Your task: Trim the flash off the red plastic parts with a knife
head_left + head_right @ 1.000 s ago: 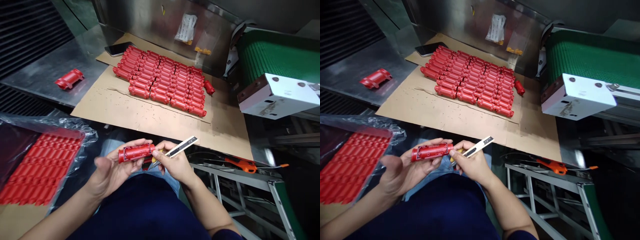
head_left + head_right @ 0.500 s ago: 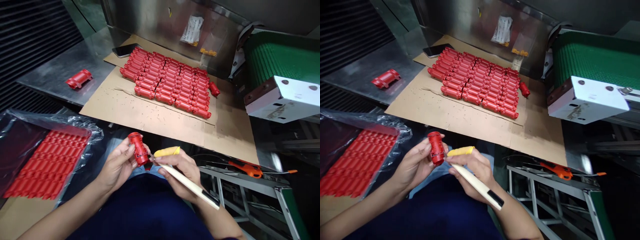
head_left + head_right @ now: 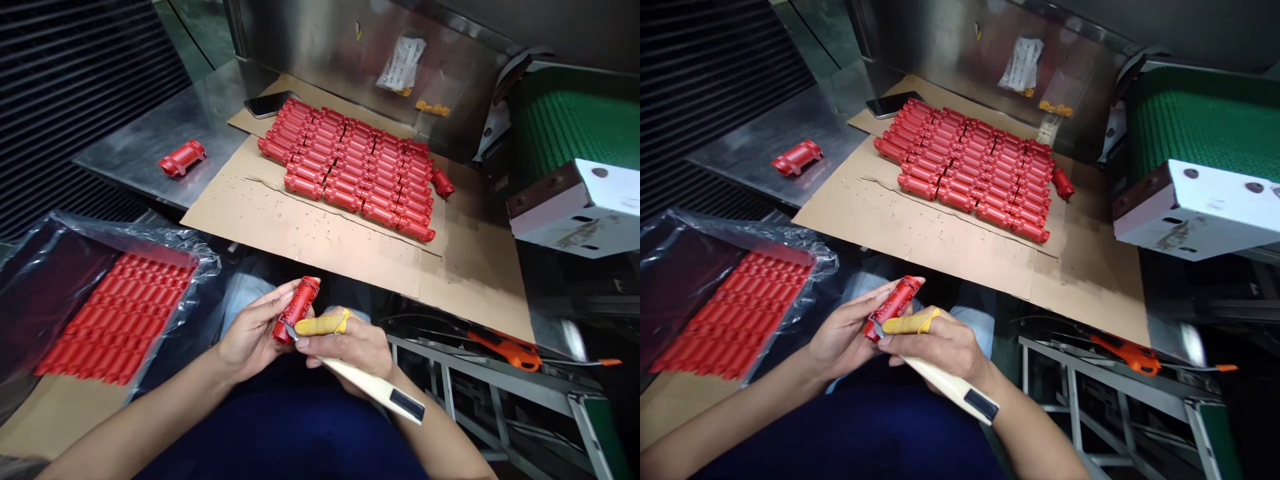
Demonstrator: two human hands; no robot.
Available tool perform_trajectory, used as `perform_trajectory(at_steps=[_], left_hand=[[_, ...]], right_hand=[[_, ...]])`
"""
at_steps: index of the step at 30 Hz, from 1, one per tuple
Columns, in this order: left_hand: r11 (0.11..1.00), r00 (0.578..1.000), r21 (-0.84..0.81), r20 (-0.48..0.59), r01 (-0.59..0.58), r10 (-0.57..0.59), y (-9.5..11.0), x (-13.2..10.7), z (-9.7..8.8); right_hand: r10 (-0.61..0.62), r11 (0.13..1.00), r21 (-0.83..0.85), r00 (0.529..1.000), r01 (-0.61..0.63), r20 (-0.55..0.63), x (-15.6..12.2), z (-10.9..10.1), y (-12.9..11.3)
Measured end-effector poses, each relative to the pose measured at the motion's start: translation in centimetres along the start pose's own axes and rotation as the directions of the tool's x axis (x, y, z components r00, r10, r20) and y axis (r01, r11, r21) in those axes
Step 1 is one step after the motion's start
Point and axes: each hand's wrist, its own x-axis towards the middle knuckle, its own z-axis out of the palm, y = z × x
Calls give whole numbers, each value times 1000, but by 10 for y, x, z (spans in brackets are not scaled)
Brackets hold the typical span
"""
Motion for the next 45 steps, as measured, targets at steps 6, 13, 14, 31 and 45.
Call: perform_trajectory(at_steps=[6, 13, 14, 31, 45], left_hand=[[1000, 1000, -9, 2, 4, -4, -3, 1, -2], [999, 999, -30, 14, 40, -39, -5, -2, -4], [998, 999, -34, 22, 48, -47, -4, -2, -4], [999, 1000, -29, 15, 25, -25, -6, -3, -4], [999, 999, -28, -37, -31, 30, -7, -1, -1]], right_hand=[[-7, 999, -39, 1000, 7, -6, -2, 1, -1], [109, 994, 10, 993, -109, -34, -4, 3, -6], [125, 992, 14, 992, -124, -33, -5, 3, -6], [57, 998, -36, 998, -57, -10, -1, -2, -9], [-12, 981, -187, 983, 47, 183, 5, -12, -13]])
